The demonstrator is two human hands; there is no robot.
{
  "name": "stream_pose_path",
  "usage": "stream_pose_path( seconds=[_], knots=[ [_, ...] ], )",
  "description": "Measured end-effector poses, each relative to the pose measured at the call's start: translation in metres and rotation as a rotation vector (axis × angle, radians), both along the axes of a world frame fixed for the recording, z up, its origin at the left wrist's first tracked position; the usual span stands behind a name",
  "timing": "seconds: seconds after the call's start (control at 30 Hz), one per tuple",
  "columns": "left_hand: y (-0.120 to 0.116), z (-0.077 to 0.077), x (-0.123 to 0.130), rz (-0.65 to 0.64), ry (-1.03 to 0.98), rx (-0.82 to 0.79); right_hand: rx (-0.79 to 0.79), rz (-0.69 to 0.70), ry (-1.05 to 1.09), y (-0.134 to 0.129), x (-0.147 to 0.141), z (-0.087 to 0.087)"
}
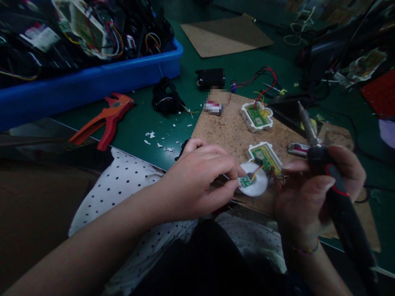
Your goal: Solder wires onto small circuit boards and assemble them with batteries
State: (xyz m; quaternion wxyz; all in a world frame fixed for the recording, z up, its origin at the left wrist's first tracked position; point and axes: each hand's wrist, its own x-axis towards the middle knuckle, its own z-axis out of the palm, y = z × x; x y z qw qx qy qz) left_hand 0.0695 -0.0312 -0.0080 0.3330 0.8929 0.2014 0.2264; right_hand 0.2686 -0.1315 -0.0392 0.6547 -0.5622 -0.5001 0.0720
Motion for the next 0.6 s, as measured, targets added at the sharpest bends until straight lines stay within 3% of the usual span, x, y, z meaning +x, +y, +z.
stream_pose_path(
  seconds=[0.1,0.3,0.6],
  knots=[
    [-0.0008,0.0006,-0.0001,-0.001,0.001,0.006,0.023,0.008,-0.068,0.0018,-0.0013,-0.0003],
    [-0.0021,0.0022,0.0011,-0.003,-0.029,0.029,-0.12,0.144,-0.107,0.0013,-0.0057,-0.002],
    [-0.0028,0.0003,0.0022,-0.032,-0.012,0.028,-0.114,0.155,-0.08,0.0009,-0.0062,-0.0001]
  ],
)
